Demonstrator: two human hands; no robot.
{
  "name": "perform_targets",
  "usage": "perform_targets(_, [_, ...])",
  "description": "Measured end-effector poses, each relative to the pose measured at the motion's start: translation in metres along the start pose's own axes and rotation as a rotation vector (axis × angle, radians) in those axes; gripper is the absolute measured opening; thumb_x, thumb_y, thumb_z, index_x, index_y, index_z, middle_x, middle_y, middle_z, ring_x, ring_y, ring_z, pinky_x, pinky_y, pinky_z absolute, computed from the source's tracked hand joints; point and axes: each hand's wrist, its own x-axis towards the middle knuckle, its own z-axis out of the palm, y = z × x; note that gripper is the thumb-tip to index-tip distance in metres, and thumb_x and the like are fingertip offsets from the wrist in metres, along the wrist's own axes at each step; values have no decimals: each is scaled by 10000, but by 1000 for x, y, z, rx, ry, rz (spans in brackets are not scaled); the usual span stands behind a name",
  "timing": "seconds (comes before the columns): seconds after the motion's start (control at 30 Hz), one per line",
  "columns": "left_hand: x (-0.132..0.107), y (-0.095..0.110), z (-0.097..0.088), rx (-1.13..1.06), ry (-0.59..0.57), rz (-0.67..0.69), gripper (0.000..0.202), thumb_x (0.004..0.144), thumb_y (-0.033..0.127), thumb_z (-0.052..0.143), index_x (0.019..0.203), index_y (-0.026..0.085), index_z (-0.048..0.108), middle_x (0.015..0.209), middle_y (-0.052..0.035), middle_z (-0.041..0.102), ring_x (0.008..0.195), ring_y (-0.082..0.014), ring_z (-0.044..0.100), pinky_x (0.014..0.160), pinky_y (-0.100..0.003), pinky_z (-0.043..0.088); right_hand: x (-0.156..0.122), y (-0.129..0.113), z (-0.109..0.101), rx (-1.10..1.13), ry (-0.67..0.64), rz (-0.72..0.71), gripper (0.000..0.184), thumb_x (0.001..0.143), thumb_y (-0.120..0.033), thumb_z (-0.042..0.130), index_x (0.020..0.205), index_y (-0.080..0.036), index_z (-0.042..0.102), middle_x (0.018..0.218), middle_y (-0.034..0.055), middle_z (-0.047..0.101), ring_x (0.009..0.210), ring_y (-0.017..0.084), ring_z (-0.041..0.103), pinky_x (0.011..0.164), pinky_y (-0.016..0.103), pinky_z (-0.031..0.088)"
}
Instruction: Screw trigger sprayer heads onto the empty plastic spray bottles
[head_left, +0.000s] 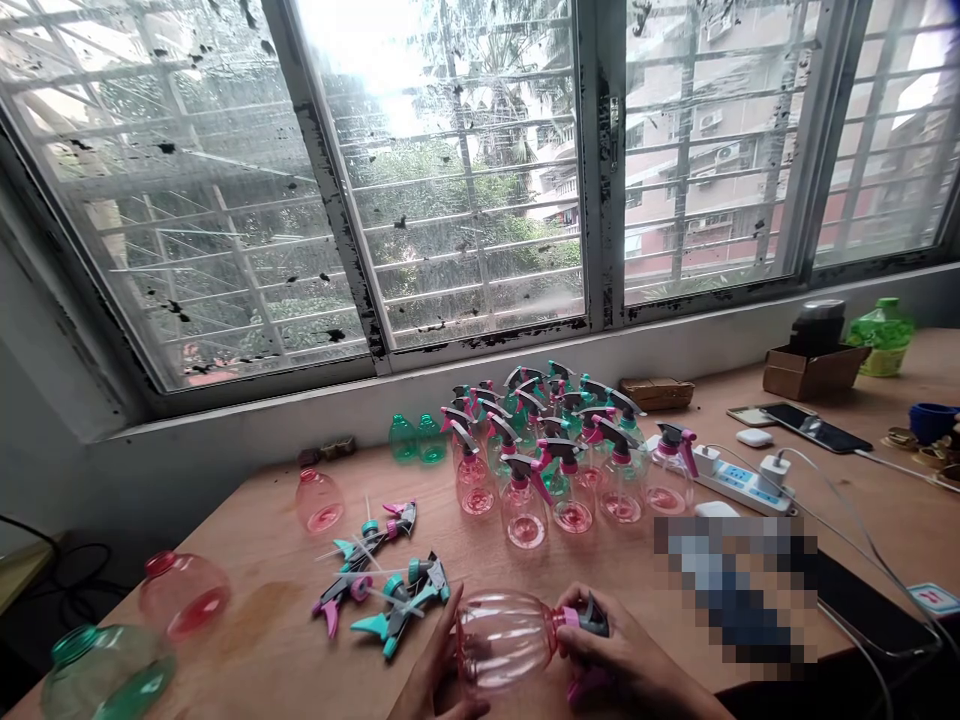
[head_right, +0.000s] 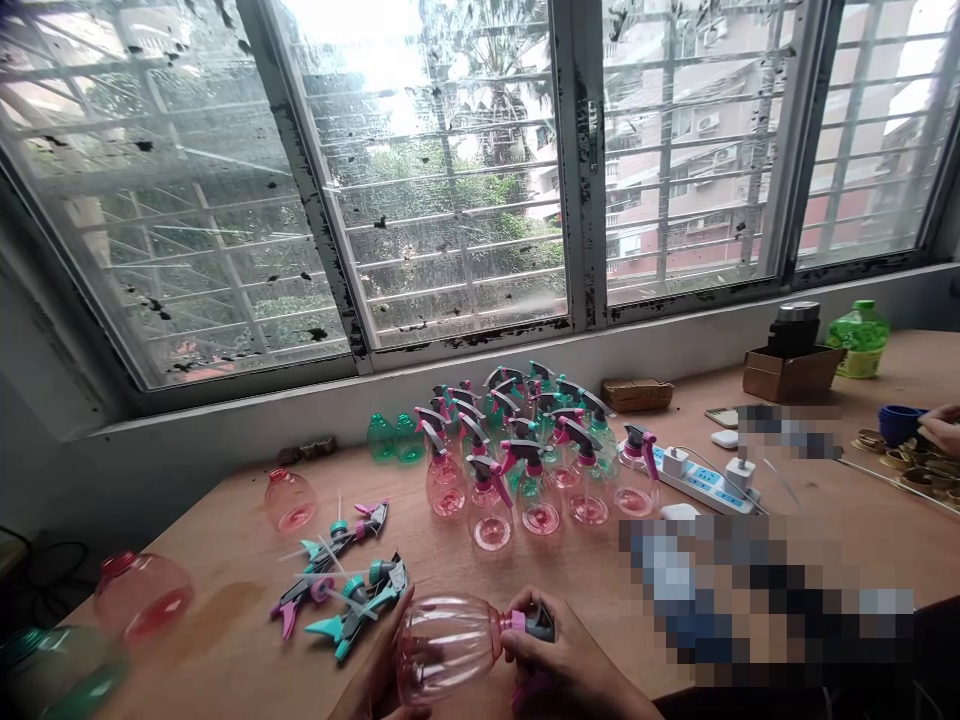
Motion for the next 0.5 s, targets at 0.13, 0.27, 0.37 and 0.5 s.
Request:
perform_targets(0.13, [-1,-1,1,-69,-1,-34,1196,750,507,839,1609,356,20,1478,-101,541,1314,-350,549,1169,-475,374,0,-1,1,-12,-7,13,453,764,-525,839,871,-169,580,676,-18,676,535,115,602,527,224,478])
perform_targets(0.27, [-1,-10,-3,-134,-13,-62,1140,724,590,822,1613,304,169,1421,-130,583,1329,-371,537,1161,-475,385,0,0,1,-18,4,10,457,756,-525,843,860,-167,579,663,-11,685,519,114,600,520,219,446])
perform_targets(0.37, [1,-10,-4,-62,19,-78,1160,660,518,894,1598,319,241,1506,-132,516,1343,-381,518,1132,-453,418,0,1,1,8,-5,14,450,766,-524,833,849,-171,567,687,6,709,513,114,600,510,217,422])
perform_targets(0.5, [3,-2,-1,45,61,-25,1096,749,533,826,1610,324,182,1619,-138,374,1342,-380,508,1142,-468,398,0,0,1,16,-32,25,453,761,-527,834,839,-175,558,672,-4,696,514,114,588,524,227,433])
